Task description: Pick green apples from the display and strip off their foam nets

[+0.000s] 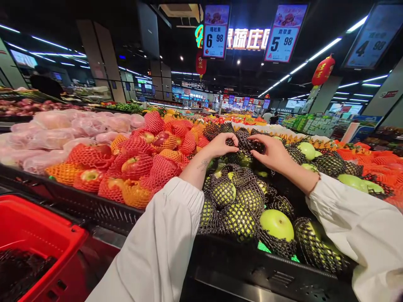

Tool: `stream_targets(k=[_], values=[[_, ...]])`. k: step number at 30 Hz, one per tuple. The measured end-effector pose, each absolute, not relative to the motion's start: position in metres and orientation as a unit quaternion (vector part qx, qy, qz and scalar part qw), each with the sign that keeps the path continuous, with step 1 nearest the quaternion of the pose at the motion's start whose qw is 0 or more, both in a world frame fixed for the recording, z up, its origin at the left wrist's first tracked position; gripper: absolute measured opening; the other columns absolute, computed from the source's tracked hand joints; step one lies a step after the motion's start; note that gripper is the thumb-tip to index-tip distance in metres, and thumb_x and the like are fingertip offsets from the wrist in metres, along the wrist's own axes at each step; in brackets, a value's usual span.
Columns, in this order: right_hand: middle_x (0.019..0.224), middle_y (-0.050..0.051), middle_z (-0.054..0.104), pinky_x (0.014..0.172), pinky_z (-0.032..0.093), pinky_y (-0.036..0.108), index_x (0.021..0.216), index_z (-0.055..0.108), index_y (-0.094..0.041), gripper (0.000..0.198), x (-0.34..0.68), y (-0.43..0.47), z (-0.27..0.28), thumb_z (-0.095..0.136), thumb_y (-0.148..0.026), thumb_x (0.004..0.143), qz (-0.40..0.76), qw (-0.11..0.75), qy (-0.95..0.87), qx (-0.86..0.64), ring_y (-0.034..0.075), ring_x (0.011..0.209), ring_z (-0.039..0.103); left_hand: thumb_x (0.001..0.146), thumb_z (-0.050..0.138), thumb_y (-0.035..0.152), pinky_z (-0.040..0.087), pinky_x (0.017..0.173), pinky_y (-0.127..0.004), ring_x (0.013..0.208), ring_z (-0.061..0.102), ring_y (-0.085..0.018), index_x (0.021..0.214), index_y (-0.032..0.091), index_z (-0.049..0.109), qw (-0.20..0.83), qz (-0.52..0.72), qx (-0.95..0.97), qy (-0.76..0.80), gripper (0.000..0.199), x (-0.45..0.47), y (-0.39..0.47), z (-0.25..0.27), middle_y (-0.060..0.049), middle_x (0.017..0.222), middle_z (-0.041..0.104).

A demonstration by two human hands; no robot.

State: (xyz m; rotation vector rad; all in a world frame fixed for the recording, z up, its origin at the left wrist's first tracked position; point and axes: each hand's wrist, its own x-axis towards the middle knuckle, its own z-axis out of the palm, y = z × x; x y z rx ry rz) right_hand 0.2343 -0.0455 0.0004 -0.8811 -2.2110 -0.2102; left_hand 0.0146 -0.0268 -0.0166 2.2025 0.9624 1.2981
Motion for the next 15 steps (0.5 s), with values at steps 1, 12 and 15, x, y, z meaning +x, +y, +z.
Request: stream_targets(k=[1,12,15], values=[[0.096,0.004,0.073,0.081,0.052,0.041,0.112,0.069,-0.025,0.037,0.236,-0.046,-0.002,0.068,-0.024,0.076,-0.089,0.377,-0.850,-0.359,0.024,0.079,0.067,0.070,0.074,0.012,0.042,0.093,-0.035,0.088,0.059,-0.017,0.074,0.017,0.058,0.200,0.478,0.781,0.349,0.017,0.014,-0.026,-0.017,-0.001,0.086,0.063],[0.054,-0.002,0.056,0.048,0.041,0.030,0.063,0.056,-0.023,0.023,0.254,-0.022,-0.003,0.071,-0.036,0.073,0.265,0.532,-0.666,-0.450,0.017,0.050,0.051,0.080,0.068,0.009,0.050,0.089,-0.036,0.091,0.065,-0.020,0.086,0.016,0.062,0.123,0.551,0.615,0.550,0.012,0.003,-0.021,-0.017,-0.007,0.092,0.069],[0.063,0.000,0.063,0.048,0.048,0.033,0.072,0.058,-0.024,0.010,0.251,-0.018,0.002,0.063,-0.029,0.078,0.406,0.577,-0.554,-0.442,0.019,0.053,0.058,0.069,0.073,0.008,0.051,0.086,-0.038,0.083,0.066,-0.023,0.068,0.018,0.064,0.142,0.356,0.712,0.589,0.014,0.001,-0.026,-0.021,-0.005,0.077,0.069]])
